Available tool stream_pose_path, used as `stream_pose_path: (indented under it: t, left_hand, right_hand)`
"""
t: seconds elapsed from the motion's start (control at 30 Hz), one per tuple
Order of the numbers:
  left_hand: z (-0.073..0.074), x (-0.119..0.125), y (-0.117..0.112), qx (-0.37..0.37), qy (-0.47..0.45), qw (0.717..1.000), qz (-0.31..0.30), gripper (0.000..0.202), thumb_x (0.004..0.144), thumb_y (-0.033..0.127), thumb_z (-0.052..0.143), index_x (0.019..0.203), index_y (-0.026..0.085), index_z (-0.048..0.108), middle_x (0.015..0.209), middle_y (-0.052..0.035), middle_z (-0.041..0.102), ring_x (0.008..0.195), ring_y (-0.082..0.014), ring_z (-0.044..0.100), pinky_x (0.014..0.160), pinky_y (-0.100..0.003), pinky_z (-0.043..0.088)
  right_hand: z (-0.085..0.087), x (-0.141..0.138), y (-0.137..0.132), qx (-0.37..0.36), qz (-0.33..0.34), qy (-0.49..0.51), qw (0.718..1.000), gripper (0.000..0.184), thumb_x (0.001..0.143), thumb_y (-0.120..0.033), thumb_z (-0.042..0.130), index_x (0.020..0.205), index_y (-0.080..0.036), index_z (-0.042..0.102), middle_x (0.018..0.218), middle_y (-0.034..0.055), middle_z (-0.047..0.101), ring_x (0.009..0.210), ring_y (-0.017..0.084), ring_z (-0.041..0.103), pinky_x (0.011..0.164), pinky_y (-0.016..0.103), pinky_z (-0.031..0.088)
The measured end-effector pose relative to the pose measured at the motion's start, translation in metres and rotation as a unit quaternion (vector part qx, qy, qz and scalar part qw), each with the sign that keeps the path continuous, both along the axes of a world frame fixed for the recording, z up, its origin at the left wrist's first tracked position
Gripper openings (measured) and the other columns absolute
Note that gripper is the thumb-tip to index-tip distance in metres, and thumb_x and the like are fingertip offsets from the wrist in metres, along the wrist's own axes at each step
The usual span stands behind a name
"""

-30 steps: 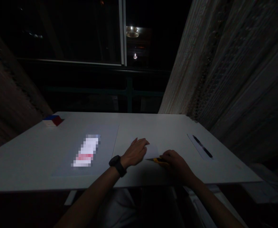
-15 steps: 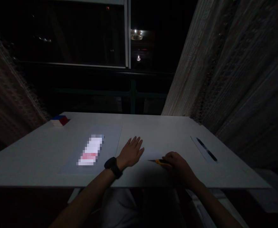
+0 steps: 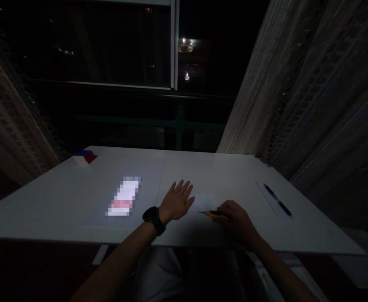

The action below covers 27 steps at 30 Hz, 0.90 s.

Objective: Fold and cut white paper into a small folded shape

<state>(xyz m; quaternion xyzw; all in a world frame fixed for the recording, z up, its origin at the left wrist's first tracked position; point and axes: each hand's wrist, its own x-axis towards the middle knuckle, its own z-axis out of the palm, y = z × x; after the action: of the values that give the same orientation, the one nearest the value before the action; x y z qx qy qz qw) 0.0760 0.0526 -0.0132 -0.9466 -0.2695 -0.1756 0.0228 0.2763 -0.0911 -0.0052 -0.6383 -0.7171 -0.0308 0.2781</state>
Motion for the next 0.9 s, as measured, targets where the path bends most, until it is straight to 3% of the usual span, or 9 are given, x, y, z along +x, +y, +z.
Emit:
stream_pose_path:
  t: [0.27, 0.57, 0.9]
  left_hand:
    - [0.001, 0.0, 0.0, -0.014, -0.004, 1.0, 0.005, 0.053, 0.092, 0.044, 0.017, 0.135, 0.018, 0.032, 0.142, -0.0075, 0.032, 0.134, -0.0232, 0.019, 0.108, -0.046, 0.013]
    - [0.002, 0.0, -0.001, -0.009, 0.002, 1.0, 0.006, 0.053, 0.092, 0.044, 0.016, 0.135, 0.018, 0.033, 0.143, -0.0075, 0.032, 0.134, -0.0239, 0.02, 0.108, -0.046, 0.013]
    - [-0.001, 0.001, 0.001, -0.015, 0.003, 1.0, 0.005, 0.053, 0.091, 0.044, 0.017, 0.135, 0.019, 0.032, 0.143, -0.0064, 0.032, 0.134, -0.0245, 0.019, 0.108, -0.046, 0.012]
  right_hand:
    - [-0.002, 0.008, -0.007, -0.01, -0.005, -0.011, 1.0, 0.022, 0.077, -0.023, 0.059, 0.099, -0.02, 0.064, 0.088, 0.008, 0.062, 0.083, 0.02, 0.054, 0.071, 0.033, 0.045]
    - [-0.001, -0.002, -0.002, 0.002, -0.003, -0.022, 1.0, 0.008, 0.078, -0.025, 0.058, 0.074, -0.018, 0.062, 0.075, 0.0058, 0.057, 0.073, 0.018, 0.051, 0.062, 0.028, 0.041]
    - [-0.004, -0.004, -0.005, 0.024, -0.005, -0.072, 0.997, 0.012, 0.082, -0.024, 0.053, 0.077, -0.017, 0.061, 0.073, 0.0065, 0.057, 0.07, 0.017, 0.049, 0.059, 0.027, 0.037]
